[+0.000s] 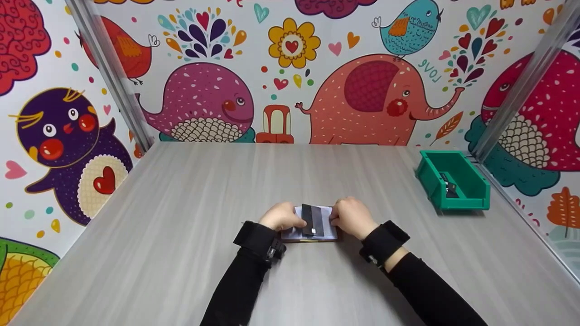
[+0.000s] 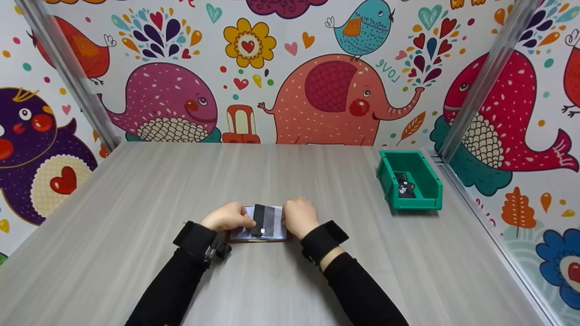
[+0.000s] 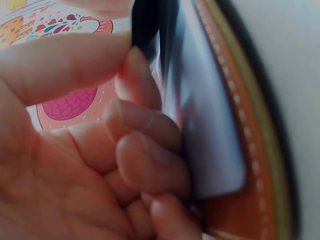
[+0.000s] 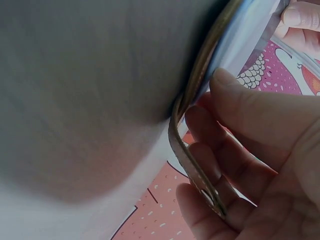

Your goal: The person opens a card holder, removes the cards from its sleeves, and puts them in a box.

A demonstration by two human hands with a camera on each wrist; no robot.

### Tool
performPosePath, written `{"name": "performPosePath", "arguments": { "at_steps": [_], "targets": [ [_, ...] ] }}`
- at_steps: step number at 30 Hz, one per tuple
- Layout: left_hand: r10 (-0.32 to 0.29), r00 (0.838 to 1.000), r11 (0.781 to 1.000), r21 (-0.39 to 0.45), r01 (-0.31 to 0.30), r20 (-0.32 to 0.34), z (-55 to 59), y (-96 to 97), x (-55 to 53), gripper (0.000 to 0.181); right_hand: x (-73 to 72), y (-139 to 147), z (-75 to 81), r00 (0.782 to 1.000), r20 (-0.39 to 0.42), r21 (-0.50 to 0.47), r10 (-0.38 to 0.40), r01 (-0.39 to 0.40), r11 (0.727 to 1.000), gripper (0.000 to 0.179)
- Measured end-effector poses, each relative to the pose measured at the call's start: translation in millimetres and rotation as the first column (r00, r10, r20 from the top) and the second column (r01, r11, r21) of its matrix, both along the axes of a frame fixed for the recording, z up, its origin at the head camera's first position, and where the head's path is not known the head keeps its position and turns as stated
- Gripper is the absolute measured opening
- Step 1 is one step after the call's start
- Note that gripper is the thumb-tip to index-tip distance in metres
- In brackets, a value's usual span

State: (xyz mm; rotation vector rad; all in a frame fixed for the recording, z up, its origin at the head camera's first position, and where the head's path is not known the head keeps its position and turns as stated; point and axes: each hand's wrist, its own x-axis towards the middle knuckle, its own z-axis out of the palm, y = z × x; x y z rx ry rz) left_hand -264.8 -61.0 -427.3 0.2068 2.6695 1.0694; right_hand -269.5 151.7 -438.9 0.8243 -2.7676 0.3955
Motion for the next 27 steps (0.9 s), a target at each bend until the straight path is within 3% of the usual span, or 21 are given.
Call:
{"name": "performPosePath", "arguments": {
  "at_steps": [5,18,27],
  "targets": [
    [0.000,0.999,0.998,0.055,-0.003,0.041,0.0,-3.9,-0.6,0.019,0.1,0.4,0.0,1.000,-0.007,-0.004,0.002,-0.003,1.000,0.012],
    [-0.031,0.998,0.997,0.078,0.028,0.048,0.1,-9.5,-2.5,0.026,0.5,1.4,-0.2,1.000,-0.013,-0.013,0.010,-0.010,1.000,0.012],
    [-0.019,0.994,0.993,0.122,0.006,0.107,-0.8,-14.1,-3.9,0.022,-0.9,1.4,-1.5,1.000,-0.021,0.003,0.020,-0.020,1.000,0.011]
  ]
}}
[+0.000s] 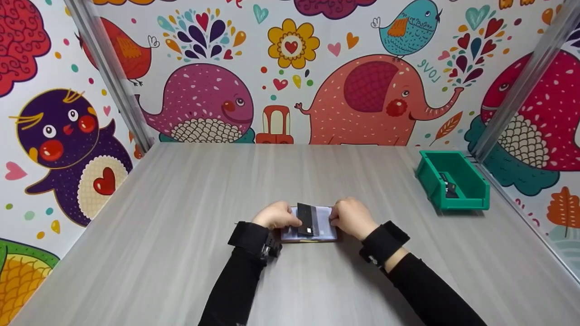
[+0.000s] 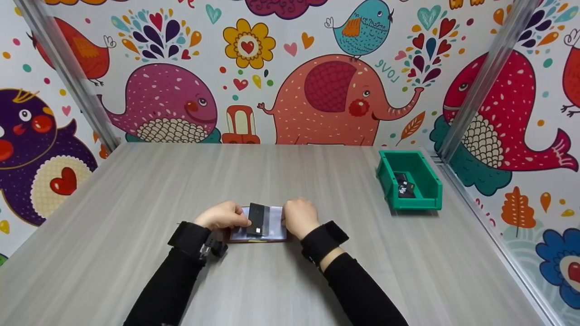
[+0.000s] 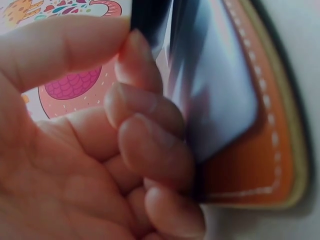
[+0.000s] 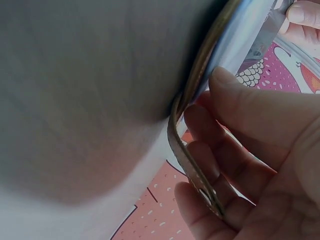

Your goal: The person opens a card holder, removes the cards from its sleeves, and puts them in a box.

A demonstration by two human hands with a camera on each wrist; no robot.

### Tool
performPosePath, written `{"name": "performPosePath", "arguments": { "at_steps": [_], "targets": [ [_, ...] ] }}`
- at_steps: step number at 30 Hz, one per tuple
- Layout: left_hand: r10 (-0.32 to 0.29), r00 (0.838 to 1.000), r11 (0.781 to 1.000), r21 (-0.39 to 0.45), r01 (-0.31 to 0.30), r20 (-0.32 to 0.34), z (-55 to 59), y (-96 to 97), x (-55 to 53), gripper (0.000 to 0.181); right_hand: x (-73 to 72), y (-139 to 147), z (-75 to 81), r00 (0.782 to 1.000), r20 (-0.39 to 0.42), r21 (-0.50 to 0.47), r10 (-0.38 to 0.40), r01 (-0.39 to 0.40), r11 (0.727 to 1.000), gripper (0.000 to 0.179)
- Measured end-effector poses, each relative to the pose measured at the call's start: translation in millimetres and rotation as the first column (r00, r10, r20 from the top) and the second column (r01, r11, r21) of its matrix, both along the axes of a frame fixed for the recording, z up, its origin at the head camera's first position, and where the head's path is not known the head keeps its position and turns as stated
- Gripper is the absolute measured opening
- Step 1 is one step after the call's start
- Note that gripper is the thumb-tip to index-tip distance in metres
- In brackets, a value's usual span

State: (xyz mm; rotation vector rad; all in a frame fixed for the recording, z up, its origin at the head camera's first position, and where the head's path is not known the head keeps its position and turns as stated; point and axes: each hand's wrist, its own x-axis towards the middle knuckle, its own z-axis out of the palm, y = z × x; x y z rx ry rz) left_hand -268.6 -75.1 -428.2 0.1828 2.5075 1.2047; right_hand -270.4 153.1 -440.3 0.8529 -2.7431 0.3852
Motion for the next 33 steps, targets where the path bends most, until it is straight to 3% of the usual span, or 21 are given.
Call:
{"name": "performPosePath", "arguments": {
  "at_steps": [14,25,33],
  "targets": [
    [-0.010,0.999,0.999,0.031,0.008,0.044,-0.7,-6.2,-3.0,0.021,0.5,1.0,-0.2,1.000,-0.004,-0.010,0.004,-0.004,1.000,0.012],
    [-0.047,0.999,0.998,-0.031,0.047,0.002,0.9,-12.2,-1.5,0.027,0.5,1.0,0.2,1.000,0.025,-0.011,-0.008,0.008,1.000,0.012],
    [-0.057,0.998,0.998,0.012,0.057,0.014,1.7,-16.6,-2.1,0.031,1.0,1.0,0.8,0.999,0.035,-0.014,-0.013,0.014,1.000,0.011]
  ]
}}
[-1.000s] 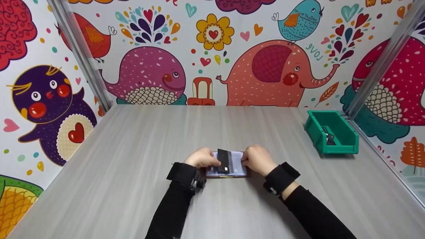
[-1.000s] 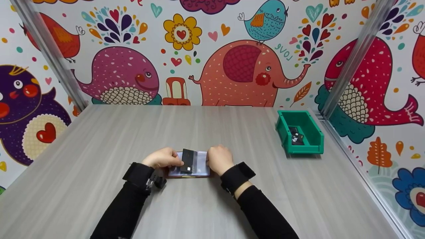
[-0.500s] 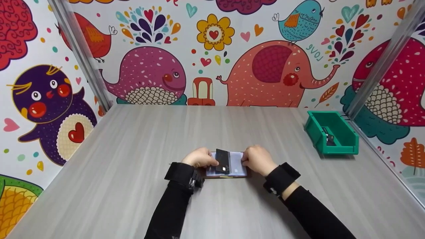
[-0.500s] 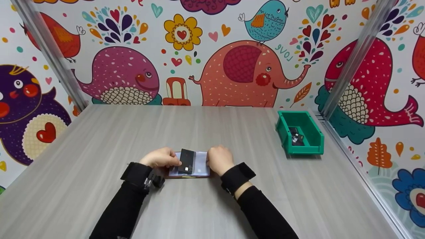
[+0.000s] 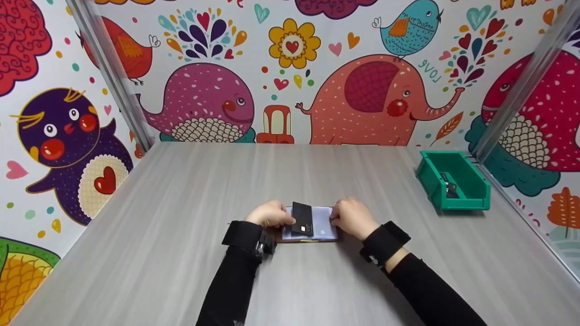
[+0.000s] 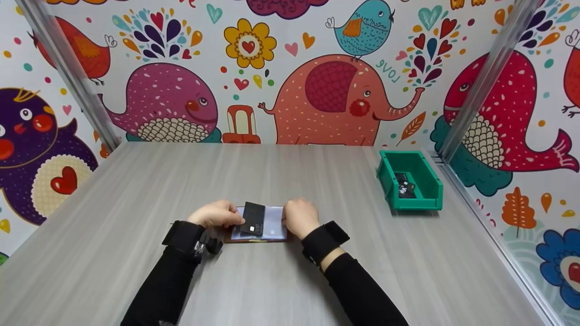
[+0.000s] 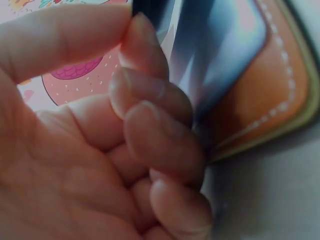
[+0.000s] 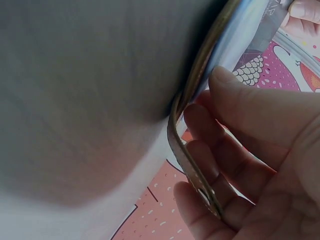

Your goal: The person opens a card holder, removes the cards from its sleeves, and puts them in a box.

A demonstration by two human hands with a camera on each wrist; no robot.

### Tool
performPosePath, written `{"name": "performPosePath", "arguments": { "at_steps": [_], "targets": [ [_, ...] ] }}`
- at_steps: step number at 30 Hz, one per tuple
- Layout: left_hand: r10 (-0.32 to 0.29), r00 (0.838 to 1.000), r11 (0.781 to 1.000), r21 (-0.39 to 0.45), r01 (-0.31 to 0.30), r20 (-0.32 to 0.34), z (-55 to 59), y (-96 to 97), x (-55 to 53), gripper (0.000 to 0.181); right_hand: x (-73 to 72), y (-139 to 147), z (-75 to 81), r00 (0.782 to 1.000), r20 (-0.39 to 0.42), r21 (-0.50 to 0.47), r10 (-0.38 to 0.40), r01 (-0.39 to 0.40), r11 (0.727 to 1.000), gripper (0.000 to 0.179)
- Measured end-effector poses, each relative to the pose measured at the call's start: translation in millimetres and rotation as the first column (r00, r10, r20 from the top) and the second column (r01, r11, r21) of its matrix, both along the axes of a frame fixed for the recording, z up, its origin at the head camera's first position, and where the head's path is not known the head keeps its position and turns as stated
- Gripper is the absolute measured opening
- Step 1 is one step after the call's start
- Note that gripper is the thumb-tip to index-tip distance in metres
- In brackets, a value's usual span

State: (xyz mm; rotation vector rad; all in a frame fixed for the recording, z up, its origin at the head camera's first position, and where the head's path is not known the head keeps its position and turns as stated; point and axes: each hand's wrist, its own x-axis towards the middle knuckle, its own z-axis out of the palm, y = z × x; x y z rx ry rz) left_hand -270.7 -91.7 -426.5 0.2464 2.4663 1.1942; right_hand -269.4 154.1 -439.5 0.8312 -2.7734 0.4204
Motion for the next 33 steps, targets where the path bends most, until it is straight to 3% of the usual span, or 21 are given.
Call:
{"name": "performPosePath", "arguments": {
  "at_steps": [12,21,33],
  "targets": [
    [0.050,0.999,0.997,0.062,-0.050,0.000,7.0,-7.8,1.1,0.027,0.8,0.5,0.1,1.000,-0.004,-0.012,0.009,-0.009,1.000,0.011],
    [0.008,0.998,0.998,0.065,-0.005,-0.056,15.1,-9.4,1.1,0.040,0.4,0.0,0.3,1.000,-0.005,-0.028,0.010,-0.010,1.000,0.011],
    [0.037,0.996,0.994,0.107,-0.028,-0.085,25.6,-9.5,5.1,0.032,-1.0,8.8,-0.9,0.997,-0.017,-0.052,0.072,-0.072,0.996,0.008]
  ]
}}
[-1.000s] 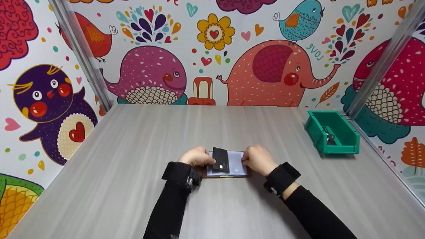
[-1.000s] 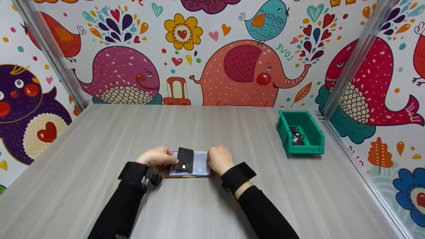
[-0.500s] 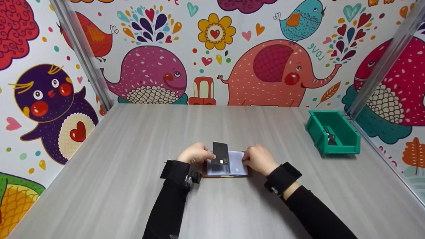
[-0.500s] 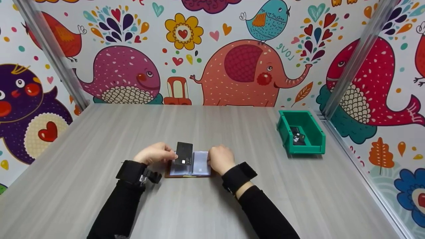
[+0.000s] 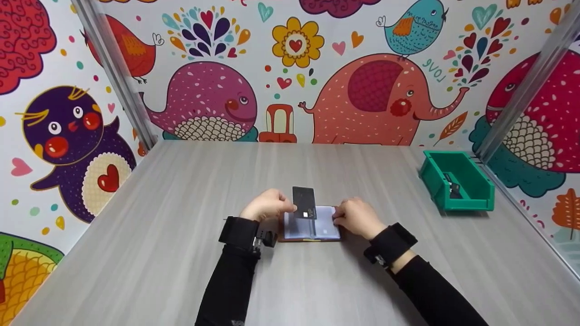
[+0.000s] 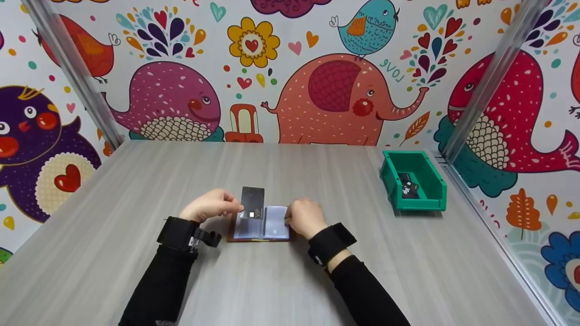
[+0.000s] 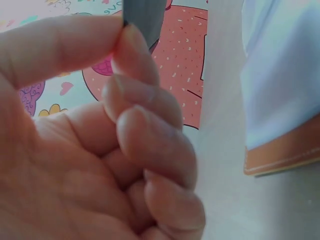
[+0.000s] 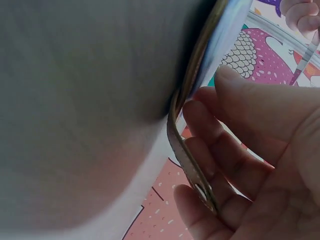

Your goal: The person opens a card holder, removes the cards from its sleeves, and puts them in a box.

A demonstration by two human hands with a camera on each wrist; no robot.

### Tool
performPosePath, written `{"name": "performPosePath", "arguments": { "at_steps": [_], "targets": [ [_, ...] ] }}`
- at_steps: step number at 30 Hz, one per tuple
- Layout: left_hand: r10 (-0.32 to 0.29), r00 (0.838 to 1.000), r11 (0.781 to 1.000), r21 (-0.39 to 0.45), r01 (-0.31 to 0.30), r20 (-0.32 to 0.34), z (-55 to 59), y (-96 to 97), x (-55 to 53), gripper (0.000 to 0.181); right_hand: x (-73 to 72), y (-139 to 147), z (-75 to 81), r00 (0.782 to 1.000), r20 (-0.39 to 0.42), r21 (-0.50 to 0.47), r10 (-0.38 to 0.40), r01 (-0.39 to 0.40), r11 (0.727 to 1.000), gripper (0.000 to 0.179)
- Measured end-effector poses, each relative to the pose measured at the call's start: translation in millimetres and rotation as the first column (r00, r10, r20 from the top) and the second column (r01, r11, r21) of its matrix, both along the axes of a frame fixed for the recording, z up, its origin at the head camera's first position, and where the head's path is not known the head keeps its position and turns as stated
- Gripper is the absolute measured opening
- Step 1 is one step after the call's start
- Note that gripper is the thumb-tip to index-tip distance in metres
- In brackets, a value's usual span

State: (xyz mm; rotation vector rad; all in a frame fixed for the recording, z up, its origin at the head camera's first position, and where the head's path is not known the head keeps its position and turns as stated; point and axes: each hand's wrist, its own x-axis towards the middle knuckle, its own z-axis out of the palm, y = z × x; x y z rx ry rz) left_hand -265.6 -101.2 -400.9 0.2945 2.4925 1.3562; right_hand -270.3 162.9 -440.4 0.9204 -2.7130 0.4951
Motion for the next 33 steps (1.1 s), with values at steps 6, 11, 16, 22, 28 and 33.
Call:
{"name": "performPosePath", "arguments": {
  "at_steps": [6,11,16,22,28,33],
  "targets": [
    [-0.021,0.999,1.000,-0.008,0.021,-0.030,4.1,2.3,0.9,0.037,0.6,5.8,1.1,1.000,0.006,-0.066,-0.026,0.027,0.997,0.005],
    [-0.011,0.998,1.000,0.002,0.012,-0.056,8.1,1.3,1.8,0.039,0.6,10.0,7.6,0.999,-0.004,-0.140,-0.051,0.050,0.989,0.005],
    [-0.008,0.997,1.000,0.014,0.009,-0.080,12.2,0.3,3.6,0.033,0.9,10.9,19.0,0.997,-0.044,-0.191,-0.057,0.048,0.980,0.005],
    [-0.028,0.993,0.999,0.035,0.032,-0.112,15.3,2.9,5.9,0.033,7.1,6.6,35.2,0.995,0.007,-0.239,-0.097,0.096,0.966,0.012],
    [-0.038,0.990,0.996,0.071,0.048,-0.135,18.3,8.5,8.1,0.037,13.0,0.9,43.6,0.997,0.021,-0.266,-0.073,0.076,0.961,0.013],
    [-0.044,0.989,0.995,0.080,0.056,-0.142,18.2,12.0,9.4,0.037,16.3,-4.5,43.3,0.999,0.014,-0.278,-0.038,0.040,0.960,0.014]
  ]
}}
